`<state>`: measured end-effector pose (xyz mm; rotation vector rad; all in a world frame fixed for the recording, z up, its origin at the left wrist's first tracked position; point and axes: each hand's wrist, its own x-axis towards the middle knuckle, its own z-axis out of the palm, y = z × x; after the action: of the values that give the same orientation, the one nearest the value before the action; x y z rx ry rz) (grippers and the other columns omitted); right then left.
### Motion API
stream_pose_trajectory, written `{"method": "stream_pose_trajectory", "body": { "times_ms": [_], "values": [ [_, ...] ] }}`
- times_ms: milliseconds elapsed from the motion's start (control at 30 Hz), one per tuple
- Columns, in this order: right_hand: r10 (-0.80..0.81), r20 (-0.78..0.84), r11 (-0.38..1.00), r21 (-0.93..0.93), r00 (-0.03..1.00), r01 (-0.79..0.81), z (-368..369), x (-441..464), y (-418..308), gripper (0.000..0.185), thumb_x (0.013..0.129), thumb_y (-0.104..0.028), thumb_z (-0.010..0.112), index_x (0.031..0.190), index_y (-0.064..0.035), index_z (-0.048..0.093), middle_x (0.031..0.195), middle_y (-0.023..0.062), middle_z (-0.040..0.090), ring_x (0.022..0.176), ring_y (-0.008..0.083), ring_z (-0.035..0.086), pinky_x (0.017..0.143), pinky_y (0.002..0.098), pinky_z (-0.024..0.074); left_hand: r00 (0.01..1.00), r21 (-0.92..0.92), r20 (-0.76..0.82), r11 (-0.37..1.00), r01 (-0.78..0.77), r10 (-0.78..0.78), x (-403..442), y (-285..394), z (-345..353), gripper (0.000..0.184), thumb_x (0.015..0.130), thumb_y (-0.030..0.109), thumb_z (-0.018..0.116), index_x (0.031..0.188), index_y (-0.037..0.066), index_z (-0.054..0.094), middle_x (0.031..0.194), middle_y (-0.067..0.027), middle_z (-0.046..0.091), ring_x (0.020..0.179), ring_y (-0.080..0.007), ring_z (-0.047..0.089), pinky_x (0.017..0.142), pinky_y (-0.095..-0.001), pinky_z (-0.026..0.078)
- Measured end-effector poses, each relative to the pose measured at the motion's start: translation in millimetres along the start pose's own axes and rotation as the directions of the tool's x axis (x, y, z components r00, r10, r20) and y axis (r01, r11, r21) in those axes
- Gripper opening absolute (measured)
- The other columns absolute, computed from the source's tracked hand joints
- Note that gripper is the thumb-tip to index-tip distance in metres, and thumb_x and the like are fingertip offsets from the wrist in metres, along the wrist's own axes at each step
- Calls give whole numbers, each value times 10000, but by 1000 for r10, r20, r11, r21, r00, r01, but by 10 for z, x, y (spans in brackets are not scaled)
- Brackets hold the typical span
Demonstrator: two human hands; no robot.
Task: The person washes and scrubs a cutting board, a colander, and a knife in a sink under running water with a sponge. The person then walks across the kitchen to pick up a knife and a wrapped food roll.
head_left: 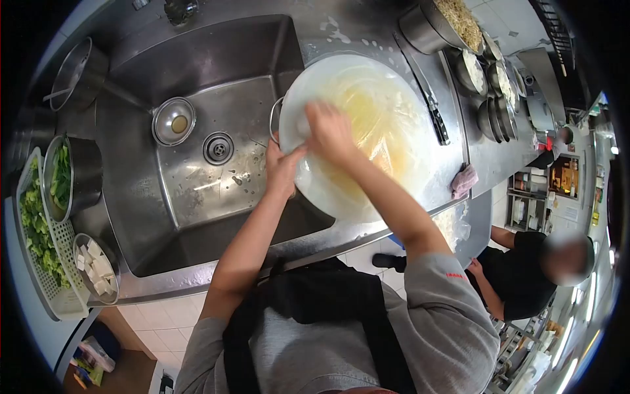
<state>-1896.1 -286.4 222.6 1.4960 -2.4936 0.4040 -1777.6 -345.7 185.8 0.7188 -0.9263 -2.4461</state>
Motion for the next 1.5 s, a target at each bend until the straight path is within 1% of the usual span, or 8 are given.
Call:
{"method": "stream_pose_trajectory", "body": {
  "times_ms": [233, 367, 467, 667, 900, 1033, 1333, 1500],
  "values": [
    [516, -94, 834, -174, 851, -524, -169, 210, 1465, 313, 703, -275, 664, 863, -38, 535, 794, 150, 590, 744, 304, 589, 616, 398, 471, 998, 87, -52, 996, 30, -26, -159, -172, -32, 408, 692, -1, 668, 1053, 33, 481, 1007, -73, 573, 913, -155, 555, 833, -308, 429],
    [213, -136, 976, -25, 968, -218, 186, 443, 420, 192, 626, -79, 578, 811, -57, 532, 757, 180, 573, 712, 316, 581, 633, 424, 464, 946, -386, -176, 903, 188, -272, 88, -250, -71, 304, 755, 88, 645, 1024, 37, 515, 979, -71, 577, 899, -153, 553, 802, -299, 438],
    [-101, -126, 994, 39, 987, 107, -156, -570, -80, 192, 631, -31, 567, 812, -89, 540, 803, 111, 579, 754, 312, 584, 639, 409, 478, 981, -235, -181, 972, 24, -68, 220, -13, -126, 329, 777, 105, 627, 1076, 31, 510, 989, -76, 576, 903, -150, 550, 777, -294, 448],
    [553, -107, 810, -161, 826, -564, -387, -562, 1481, 243, 727, -237, 620, 832, -39, 527, 828, 142, 586, 770, 310, 570, 655, 405, 459, 1000, 211, 23, 977, -3, -2, 22, -33, -143, 464, 801, 96, 605, 1210, 6, 404, 1028, -73, 561, 922, -125, 529, 812, -258, 417],
    [-10, -98, 992, 126, 995, 23, -289, -1041, -4, 235, 604, -39, 560, 836, -67, 573, 806, 151, 587, 748, 285, 583, 644, 377, 477, 996, 184, -73, 982, -34, 48, -53, 55, -3, 520, 825, 71, 559, 1285, 52, 319, 998, -80, 553, 832, -114, 552, 659, -241, 463],
    [666, 0, 742, -106, 746, -663, -665, -1080, 1095, 190, 670, -159, 639, 786, -50, 534, 815, 125, 578, 734, 293, 581, 581, 386, 474, 997, 301, 70, 953, -43, 23, -117, -52, -99, 695, 819, 50, 550, 1389, 134, 161, 977, -85, 558, 751, -108, 564, 533, -230, 480],
    [0, -81, 991, 136, 997, 11, -345, -1302, 148, 243, 599, -5, 552, 833, -69, 541, 821, 128, 582, 760, 279, 589, 650, 371, 489, 991, 278, 49, 951, -133, 124, -160, 18, -73, 715, 824, 21, 526, 1400, 117, 113, 987, -70, 560, 741, -97, 559, 539, -226, 488],
    [512, -256, 812, -166, 820, -559, -497, -1075, 1664, 196, 700, -201, 637, 729, -61, 504, 764, 127, 563, 705, 295, 575, 578, 407, 459, 995, 289, 50, 953, -96, 85, -278, 1, -95, 762, 804, 9, 544, 1404, 134, 91, 962, -66, 563, 710, -81, 551, 507, -198, 471]
  ]
}}
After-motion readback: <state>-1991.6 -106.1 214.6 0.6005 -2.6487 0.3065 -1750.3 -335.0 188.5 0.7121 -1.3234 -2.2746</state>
